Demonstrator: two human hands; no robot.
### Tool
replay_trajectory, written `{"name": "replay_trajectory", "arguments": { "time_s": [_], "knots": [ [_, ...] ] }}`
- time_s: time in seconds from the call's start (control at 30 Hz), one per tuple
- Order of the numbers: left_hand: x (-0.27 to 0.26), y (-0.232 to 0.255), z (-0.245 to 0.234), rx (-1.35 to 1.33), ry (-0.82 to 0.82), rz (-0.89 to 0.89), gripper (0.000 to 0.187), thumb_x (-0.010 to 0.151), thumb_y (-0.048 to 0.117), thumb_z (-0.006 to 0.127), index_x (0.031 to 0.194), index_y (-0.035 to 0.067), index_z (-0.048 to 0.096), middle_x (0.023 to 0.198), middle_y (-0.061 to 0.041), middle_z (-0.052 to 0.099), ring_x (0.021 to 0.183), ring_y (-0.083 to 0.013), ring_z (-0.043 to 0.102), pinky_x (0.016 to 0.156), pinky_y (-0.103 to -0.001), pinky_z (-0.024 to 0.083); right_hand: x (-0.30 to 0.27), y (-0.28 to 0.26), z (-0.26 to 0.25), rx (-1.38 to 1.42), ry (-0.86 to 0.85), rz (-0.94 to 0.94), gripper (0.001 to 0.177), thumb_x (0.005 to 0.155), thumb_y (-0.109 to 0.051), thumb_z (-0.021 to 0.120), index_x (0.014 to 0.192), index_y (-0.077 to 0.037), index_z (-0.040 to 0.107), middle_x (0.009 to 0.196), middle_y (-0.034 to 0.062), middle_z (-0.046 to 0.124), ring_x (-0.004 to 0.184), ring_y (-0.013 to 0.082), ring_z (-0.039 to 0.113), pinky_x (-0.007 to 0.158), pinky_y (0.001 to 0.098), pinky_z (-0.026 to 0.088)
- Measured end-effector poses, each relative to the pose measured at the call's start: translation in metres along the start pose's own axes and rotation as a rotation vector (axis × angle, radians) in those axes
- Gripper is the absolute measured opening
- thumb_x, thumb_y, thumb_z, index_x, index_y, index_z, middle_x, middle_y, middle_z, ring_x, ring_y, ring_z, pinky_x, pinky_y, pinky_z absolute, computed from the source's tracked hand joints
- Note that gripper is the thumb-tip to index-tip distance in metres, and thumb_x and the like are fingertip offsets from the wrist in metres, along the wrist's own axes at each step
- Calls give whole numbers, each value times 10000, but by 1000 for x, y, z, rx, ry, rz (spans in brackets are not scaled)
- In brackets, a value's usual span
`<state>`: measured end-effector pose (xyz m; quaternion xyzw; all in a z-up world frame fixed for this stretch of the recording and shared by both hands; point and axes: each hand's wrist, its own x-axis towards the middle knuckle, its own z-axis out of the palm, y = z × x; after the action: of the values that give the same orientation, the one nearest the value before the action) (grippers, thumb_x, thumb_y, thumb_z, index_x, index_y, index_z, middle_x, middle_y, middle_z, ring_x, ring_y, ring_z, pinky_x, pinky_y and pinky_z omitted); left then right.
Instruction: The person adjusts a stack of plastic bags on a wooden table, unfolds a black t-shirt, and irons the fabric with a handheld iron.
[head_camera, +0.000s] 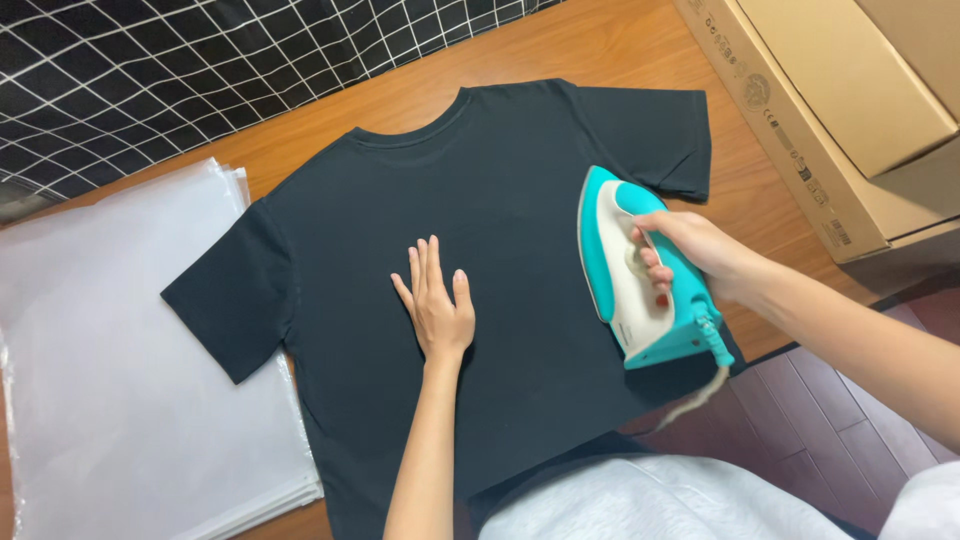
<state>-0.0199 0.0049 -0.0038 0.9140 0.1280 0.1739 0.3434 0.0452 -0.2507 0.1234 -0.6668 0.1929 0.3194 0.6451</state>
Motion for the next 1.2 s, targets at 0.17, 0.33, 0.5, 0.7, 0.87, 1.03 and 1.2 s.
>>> {"name": "replay_trajectory", "arguments": {
  "time_s": [0.17, 0.33, 0.5, 0.7, 0.87, 1.03, 1.2],
  "knots": [
    [0, -3, -3, -113, 31, 0, 505, 881, 314, 341, 1360, 155, 318, 1404, -70, 335, 1318, -200, 252, 1091, -444, 53, 20, -49, 31, -428, -210, -52, 185, 746, -126, 566, 740, 43, 489, 471, 126, 424, 345, 190, 447, 314, 314, 382],
    [0, -5, -5, -217, 61, -16, 503, 875, 336, 327, 1348, 163, 330, 1391, -47, 356, 1308, -193, 273, 1097, -416, 82, 32, -79, 51, -1054, -197, -123, 343, 668, -278, 687, 604, 37, 569, 495, 210, 566, 432, 289, 602, 392, 380, 506],
    [0, -4, -7, -252, 80, -18, 515, 869, 355, 314, 1339, 145, 335, 1370, -53, 382, 1298, -207, 296, 1097, -419, 85, 37, -50, 41, -1403, 70, -503, 345, 747, -285, 652, 902, 17, 589, 729, 221, 632, 638, 331, 654, 526, 418, 529],
    [-1, 2, -9, -173, 53, 30, 509, 886, 333, 320, 1364, 160, 306, 1394, -41, 352, 1317, -212, 251, 1089, -450, 39, 4, -42, 40, -1589, -146, -491, 429, 684, -208, 596, 1086, -69, 538, 923, 204, 645, 818, 418, 624, 686, 498, 519],
    [-1, 3, -10, -152, 27, 22, 499, 892, 355, 298, 1353, 165, 324, 1389, -45, 362, 1323, -206, 237, 1087, -452, 30, -35, -13, 35, -1773, -301, -468, 429, 693, -190, 614, 1103, -115, 513, 905, 204, 640, 823, 399, 630, 697, 469, 532],
    [-2, 5, -10, -117, 6, 22, 494, 892, 364, 293, 1343, 169, 346, 1382, -50, 375, 1322, -215, 239, 1082, -461, 23, -51, 26, 18, -1951, -545, -503, 486, 719, -201, 633, 1175, -155, 471, 858, 137, 644, 733, 304, 653, 612, 377, 547],
    [0, 5, -9, -96, -3, 24, 499, 894, 389, 283, 1342, 181, 350, 1384, -47, 374, 1324, -212, 238, 1084, -457, 22, -23, 32, 6, -2043, -511, -879, 472, 669, -218, 688, 1101, -142, 513, 809, 157, 630, 658, 358, 641, 560, 458, 532]
  ]
}}
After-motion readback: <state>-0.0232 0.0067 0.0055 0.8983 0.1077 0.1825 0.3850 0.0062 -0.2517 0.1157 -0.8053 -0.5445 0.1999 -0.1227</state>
